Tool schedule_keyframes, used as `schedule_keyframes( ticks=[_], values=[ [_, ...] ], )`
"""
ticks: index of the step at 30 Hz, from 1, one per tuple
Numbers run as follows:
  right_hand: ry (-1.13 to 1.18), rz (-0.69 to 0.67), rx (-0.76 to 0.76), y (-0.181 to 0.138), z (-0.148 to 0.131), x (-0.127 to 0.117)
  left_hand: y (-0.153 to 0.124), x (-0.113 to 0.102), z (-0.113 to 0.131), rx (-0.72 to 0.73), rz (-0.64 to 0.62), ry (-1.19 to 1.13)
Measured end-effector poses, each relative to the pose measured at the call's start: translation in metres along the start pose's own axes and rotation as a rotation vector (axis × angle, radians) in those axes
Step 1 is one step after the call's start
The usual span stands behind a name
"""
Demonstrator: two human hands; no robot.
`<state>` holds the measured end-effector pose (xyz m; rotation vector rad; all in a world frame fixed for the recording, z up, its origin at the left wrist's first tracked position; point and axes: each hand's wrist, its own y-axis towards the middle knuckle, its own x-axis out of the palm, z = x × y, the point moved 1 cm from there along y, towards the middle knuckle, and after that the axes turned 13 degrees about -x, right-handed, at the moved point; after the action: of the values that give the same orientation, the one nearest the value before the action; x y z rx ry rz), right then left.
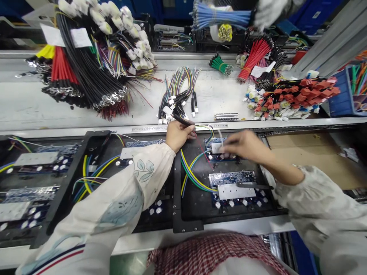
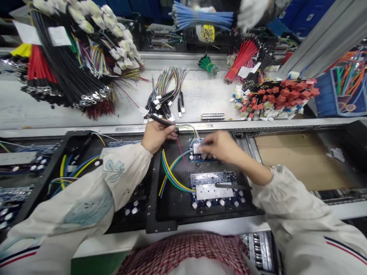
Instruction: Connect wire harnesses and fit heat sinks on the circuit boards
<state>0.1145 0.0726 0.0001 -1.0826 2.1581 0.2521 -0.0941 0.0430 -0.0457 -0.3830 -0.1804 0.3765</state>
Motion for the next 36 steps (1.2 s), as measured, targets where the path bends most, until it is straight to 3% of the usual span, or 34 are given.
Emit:
schedule_keyframes(
  ticks=[2, 4, 8, 18, 28, 36],
  values=[
    [-0.154, 0.278, 0.020, 0.015, 0.019, -0.011, -0.001, 0.000, 0.000, -0.012, -0.007, 0.020],
    [-0.262, 0.347, 0.017, 0.030, 0.037, -0.011, -0.002, 0.000, 0.000, -0.024, -0.006, 0.029],
    [-0.176, 0.308, 0.022, 0.043, 0.057, -0.001, -0.002, 0.000, 0.000, -0.047, 0.001, 0.055],
    [-0.141, 0.286, 0.035, 0.043, 0.057, 0.002, 0.000, -0.002, -0.003, -0.035, 0.001, 0.049],
    [-0.249, 0.230, -0.006, 0.044, 0.050, 0.004, -0.001, -0.001, -0.001, -0.042, 0.016, 0.049],
    [-0.379, 0.230, 0.057, 0.047, 0.049, 0.006, 0.000, -0.001, -0.001, -0.050, 0.023, 0.054]
  ],
)
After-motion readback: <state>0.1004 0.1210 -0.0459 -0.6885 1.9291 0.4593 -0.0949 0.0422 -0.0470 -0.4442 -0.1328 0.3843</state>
